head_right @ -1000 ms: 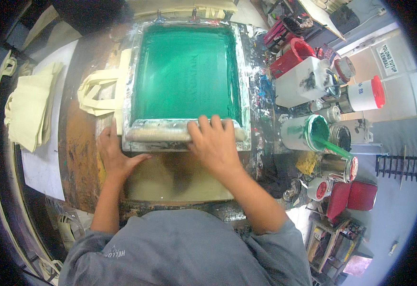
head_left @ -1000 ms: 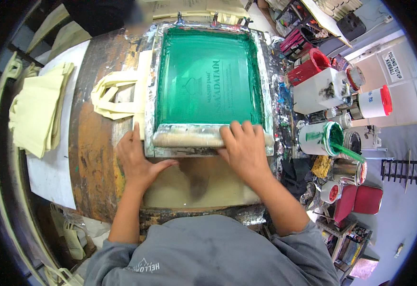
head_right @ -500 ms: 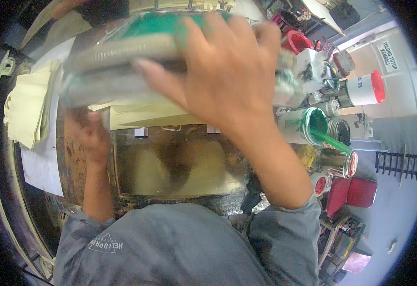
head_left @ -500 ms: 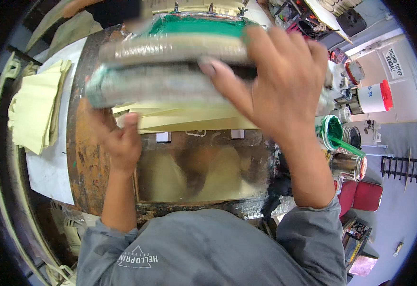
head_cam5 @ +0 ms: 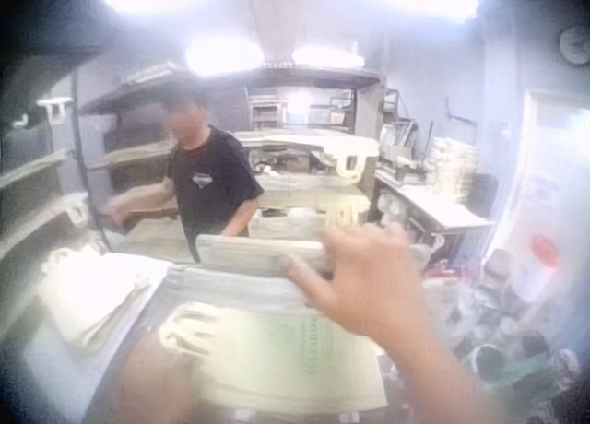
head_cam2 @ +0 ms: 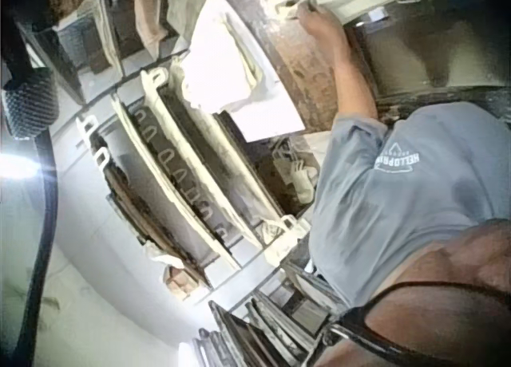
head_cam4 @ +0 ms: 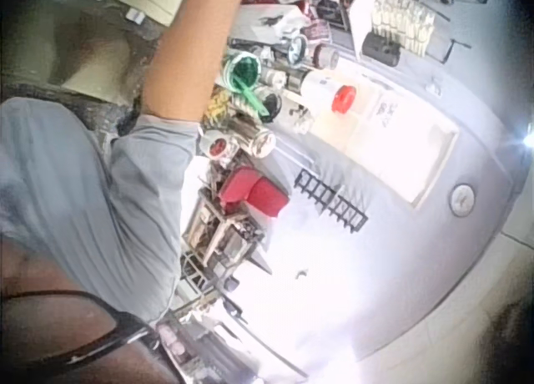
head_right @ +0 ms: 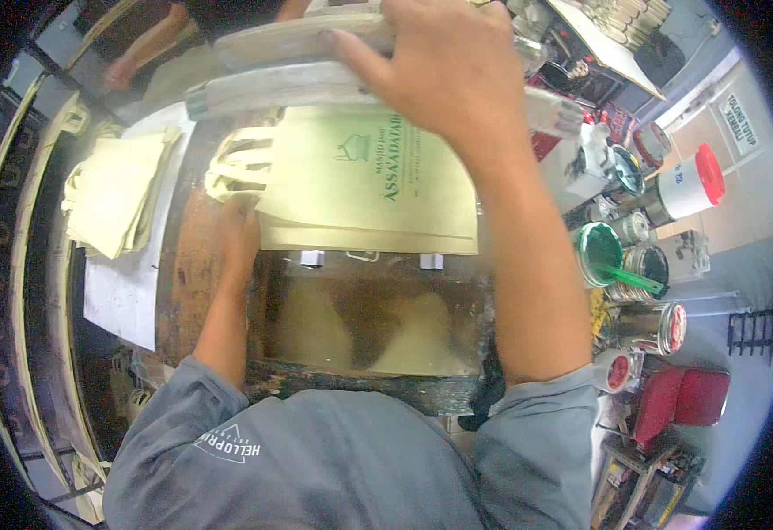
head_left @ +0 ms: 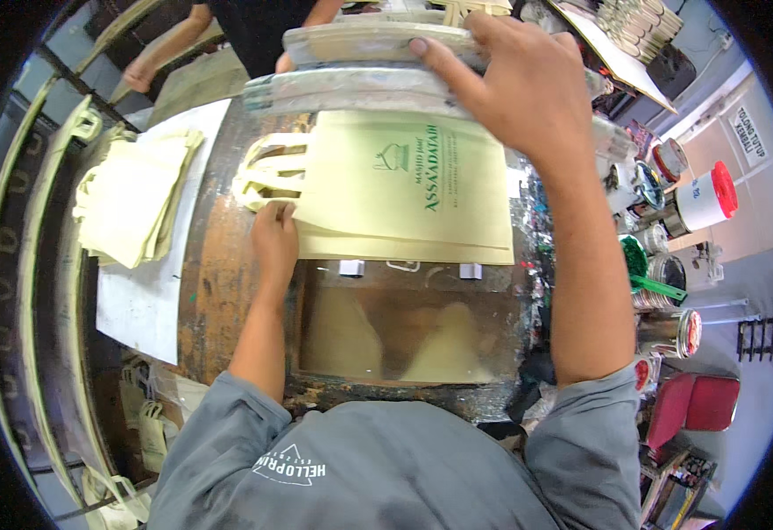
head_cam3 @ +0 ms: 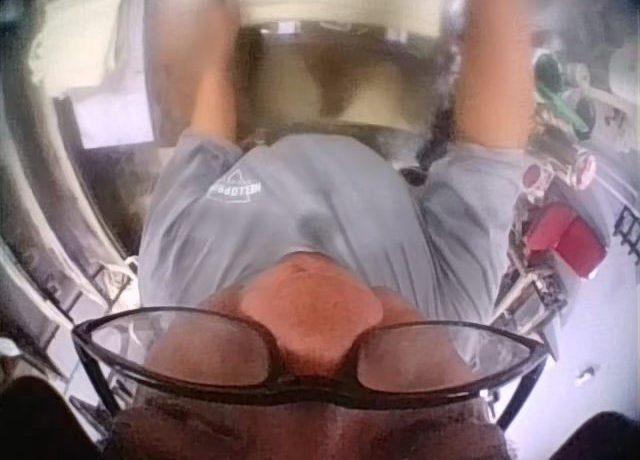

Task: The person performs screen printing on yellow bags by placing a bag on a flat board, lowering a mesh screen with green ink, and using a squeegee to spread the ink across the stencil. They repeat the process for several bags, moving them aside as they are finished.

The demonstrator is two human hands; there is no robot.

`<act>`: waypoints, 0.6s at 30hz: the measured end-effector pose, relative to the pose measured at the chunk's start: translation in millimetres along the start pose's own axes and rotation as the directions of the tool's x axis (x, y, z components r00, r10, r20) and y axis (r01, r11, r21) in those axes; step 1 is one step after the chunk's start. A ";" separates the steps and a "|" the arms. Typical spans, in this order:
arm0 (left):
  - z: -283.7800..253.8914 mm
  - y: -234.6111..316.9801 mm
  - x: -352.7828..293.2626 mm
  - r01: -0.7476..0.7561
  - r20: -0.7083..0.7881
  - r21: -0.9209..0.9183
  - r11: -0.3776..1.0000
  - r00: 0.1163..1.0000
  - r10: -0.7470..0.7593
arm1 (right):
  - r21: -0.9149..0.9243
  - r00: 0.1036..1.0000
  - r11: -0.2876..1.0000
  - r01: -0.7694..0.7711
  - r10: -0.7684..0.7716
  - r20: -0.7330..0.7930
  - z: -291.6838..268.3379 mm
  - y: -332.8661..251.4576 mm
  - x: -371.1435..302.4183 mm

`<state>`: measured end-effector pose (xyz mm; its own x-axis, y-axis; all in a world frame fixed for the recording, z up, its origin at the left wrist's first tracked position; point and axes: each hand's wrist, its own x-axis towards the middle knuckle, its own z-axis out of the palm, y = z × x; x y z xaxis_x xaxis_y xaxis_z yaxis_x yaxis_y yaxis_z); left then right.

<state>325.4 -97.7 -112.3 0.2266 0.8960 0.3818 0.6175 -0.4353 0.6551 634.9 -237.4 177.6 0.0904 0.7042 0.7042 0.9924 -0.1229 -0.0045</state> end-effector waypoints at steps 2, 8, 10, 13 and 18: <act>-9.5 10.7 16.5 0.051 0.092 -0.117 0.992 0.995 -0.040 | 0.030 1.000 1.000 0.001 -0.001 -0.003 -0.7 4.1 8.6; -0.6 11.2 -12.5 -0.076 0.101 0.134 0.988 0.993 0.062 | -0.032 1.000 0.999 0.019 -0.019 -0.012 7.0 11.3 8.7; 12.6 -3.3 -29.7 -0.230 -0.061 0.317 0.920 0.963 0.261 | -0.013 1.000 1.000 0.005 -0.005 -0.017 9.5 11.3 4.0; 25.4 -18.4 -34.1 0.000 -0.053 0.093 0.996 0.999 0.004 | 0.017 0.998 1.000 0.018 -0.017 -0.061 9.1 8.3 -0.4; 3.2 7.7 34.6 0.017 0.008 -0.028 0.999 1.000 -0.016 | -0.018 1.000 1.000 -0.007 0.007 -0.001 2.8 7.2 9.4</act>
<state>340.4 -69.8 -96.1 0.2221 0.9037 0.3661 0.5997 -0.4227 0.6795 643.1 -229.7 182.2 0.0970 0.7025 0.7051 0.9901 -0.1404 0.0037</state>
